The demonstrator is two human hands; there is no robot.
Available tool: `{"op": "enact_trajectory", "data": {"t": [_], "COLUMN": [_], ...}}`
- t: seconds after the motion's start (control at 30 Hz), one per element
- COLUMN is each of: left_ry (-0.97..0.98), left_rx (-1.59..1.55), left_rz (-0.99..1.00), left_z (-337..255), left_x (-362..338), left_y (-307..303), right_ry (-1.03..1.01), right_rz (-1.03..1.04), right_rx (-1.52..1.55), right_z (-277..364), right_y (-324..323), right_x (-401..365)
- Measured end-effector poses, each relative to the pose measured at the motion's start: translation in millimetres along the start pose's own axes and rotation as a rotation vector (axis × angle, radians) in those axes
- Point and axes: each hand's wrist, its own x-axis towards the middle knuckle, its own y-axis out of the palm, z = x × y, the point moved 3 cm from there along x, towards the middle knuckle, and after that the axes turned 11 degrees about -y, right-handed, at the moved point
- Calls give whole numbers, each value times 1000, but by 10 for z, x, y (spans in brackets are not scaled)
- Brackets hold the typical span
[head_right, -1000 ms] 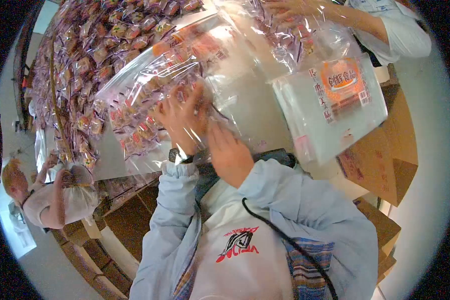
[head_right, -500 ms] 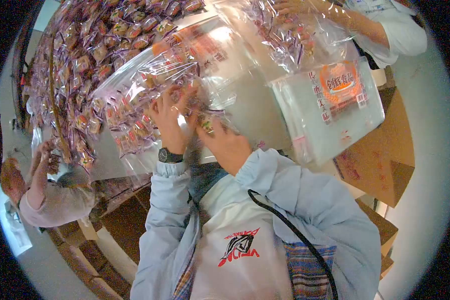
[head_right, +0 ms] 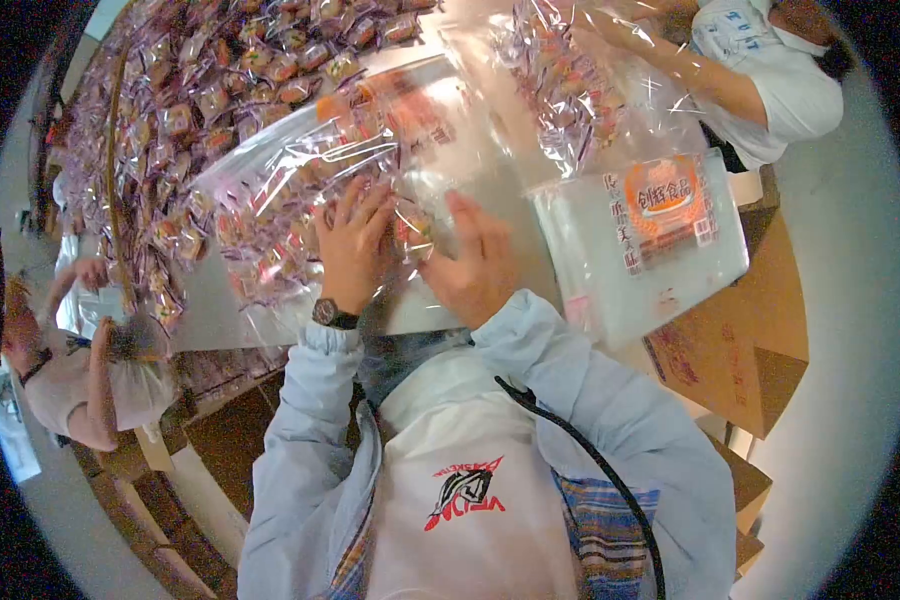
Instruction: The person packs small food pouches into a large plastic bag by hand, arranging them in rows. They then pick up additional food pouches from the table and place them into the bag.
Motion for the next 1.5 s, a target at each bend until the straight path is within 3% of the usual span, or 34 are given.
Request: {"op": "enact_trajectory", "data": {"t": [0.13,0.27,0.37,0.47,0.53,0.63,0.83,1.03,1.13,1.17,1.23,1.3,1.37,1.43,1.5], "left_ry": [-53,-23,-66,69,48,24,12,-85,-43,-90,-107,-142,-181,-214,-196], "left_rx": [-121,-149,42,-113,-108,-102,-27,-62,-17,-19,-28,-55,-63,-22,9], "left_rz": [93,114,303,110,142,101,94,108,-27,69,-4,-23,-46,-47,-61], "left_z": [-89,-90,-174,-14,-63,-101,-159,-217,-268,-306,-339,-407,-453,-471,-452], "left_x": [15,-50,30,-87,-61,-57,-138,-130,-71,-55,-26,13,29,26,-13], "left_y": [-193,-204,-357,-192,-174,-165,-102,-108,-181,-199,-200,-239,-217,-145,-104], "right_ry": [64,119,111,84,109,139,188,-80,178,275,493,381,430,642,573], "right_rz": [167,165,187,264,314,283,-5,-242,-289,-281,-202,-110,-31,49,48], "right_rx": [164,257,370,495,558,582,699,572,707,698,501,407,475,706,628], "right_z": [46,44,-7,-92,-116,-146,-236,-269,-365,-402,-462,-486,-477,-397,-419], "right_y": [316,458,433,238,197,242,278,276,372,401,329,416,450,378,383], "right_x": [-219,-314,-264,-154,-196,-219,-295,-447,-615,-648,-401,-331,-268,-131,-182]}}
